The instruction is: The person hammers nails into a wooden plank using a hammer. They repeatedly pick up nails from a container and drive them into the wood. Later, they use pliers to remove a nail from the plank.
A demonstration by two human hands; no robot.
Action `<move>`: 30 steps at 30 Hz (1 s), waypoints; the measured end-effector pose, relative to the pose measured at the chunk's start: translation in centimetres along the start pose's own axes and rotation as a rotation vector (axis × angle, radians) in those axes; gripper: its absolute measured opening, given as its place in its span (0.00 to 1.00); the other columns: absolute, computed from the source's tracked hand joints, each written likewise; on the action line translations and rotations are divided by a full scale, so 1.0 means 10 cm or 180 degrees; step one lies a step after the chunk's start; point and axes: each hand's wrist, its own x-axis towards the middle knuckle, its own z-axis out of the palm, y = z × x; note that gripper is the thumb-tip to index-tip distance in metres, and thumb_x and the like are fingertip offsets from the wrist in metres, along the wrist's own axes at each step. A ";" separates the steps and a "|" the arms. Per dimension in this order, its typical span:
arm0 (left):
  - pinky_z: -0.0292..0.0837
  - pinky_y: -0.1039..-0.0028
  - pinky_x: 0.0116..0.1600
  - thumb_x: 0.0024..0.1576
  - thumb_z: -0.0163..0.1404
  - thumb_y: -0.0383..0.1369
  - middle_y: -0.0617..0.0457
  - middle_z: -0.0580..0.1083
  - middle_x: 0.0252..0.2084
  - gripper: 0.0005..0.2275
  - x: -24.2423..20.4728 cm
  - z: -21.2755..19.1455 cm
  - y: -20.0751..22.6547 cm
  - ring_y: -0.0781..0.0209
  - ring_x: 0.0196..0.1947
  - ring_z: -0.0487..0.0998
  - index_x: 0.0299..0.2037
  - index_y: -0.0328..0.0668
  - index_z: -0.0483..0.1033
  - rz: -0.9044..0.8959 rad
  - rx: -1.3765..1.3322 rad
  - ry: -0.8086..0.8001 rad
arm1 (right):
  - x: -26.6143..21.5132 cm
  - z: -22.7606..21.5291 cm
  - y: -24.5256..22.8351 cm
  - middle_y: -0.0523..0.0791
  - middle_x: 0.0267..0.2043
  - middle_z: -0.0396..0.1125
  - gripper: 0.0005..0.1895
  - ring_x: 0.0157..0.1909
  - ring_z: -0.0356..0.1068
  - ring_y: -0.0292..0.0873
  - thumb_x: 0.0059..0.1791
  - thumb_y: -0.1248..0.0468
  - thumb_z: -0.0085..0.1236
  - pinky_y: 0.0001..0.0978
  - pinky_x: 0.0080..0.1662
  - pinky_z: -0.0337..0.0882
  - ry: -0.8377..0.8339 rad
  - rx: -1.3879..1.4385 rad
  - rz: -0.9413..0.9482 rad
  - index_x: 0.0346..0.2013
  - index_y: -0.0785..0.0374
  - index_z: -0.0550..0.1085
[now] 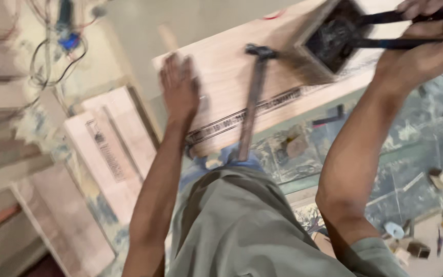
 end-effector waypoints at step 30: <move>0.79 0.54 0.49 0.57 0.50 0.27 0.35 0.81 0.45 0.10 1.51 1.39 2.88 0.37 0.47 0.83 0.41 0.35 0.85 0.0726 0.1254 -0.1812 | -1.02 -1.54 0.60 0.45 0.53 0.68 0.19 0.46 0.74 0.37 0.53 0.70 0.47 0.30 0.48 0.75 0.1733 -0.1935 0.1332 0.58 0.70 0.67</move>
